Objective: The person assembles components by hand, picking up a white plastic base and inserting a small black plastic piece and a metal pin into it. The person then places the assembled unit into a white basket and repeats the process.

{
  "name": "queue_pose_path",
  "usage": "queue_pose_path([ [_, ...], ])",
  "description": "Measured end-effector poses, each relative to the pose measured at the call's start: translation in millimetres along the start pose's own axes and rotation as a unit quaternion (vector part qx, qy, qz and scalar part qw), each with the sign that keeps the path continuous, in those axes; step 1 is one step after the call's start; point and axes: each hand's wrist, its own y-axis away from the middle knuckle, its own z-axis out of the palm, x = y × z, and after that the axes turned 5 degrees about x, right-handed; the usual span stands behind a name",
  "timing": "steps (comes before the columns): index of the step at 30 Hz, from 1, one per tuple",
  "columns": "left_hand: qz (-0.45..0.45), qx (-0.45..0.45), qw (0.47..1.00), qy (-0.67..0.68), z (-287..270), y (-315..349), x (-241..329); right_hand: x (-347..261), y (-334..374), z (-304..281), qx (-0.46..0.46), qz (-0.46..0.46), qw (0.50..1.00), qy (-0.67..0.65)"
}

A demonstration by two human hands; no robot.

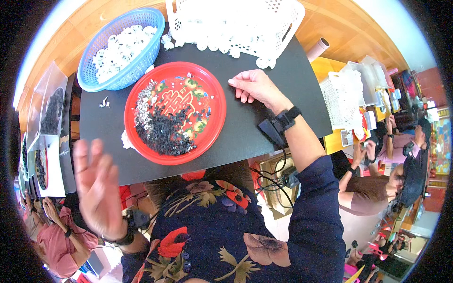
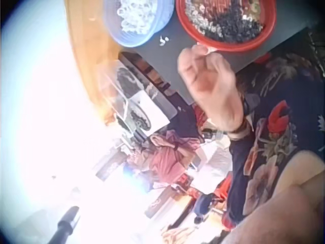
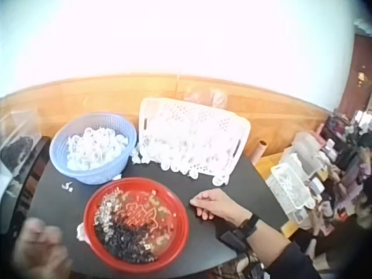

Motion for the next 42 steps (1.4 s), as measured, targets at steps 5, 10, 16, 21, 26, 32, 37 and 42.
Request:
queue_pose_path([
  [5, -0.106, 0.059, 0.992, 0.046, -56, -29, -57, -14, -2, -3, 0.041, -0.058, 0.994, 0.084],
  [10, -0.083, 0.088, 0.992, -0.038, -85, -27, -90, -29, -34, -11, 0.223, -0.211, 0.916, 0.258],
  [16, -0.065, 0.102, 0.993, 0.007, -85, -32, -95, -20, -66, 1, 0.219, -0.202, 0.878, 0.373],
  [21, -0.055, 0.055, 0.997, 0.013, -80, -25, -87, -26, -49, 10, 0.168, -0.219, 0.901, 0.336],
  [26, -0.078, 0.033, 0.995, -0.052, -43, -21, -89, -54, 21, 51, 0.107, -0.339, 0.923, 0.148],
  [32, -0.155, -0.127, 0.98, 0.006, 10, -30, -95, -63, 80, 104, 0.003, -0.451, 0.889, 0.073],
  [37, -0.185, -0.093, 0.977, 0.053, 15, -32, -102, -60, 80, 113, 0.023, -0.502, 0.856, 0.124],
  [42, -0.17, -0.063, 0.982, 0.056, 10, -32, -103, -61, 82, 113, 0.002, -0.514, 0.849, 0.123],
])
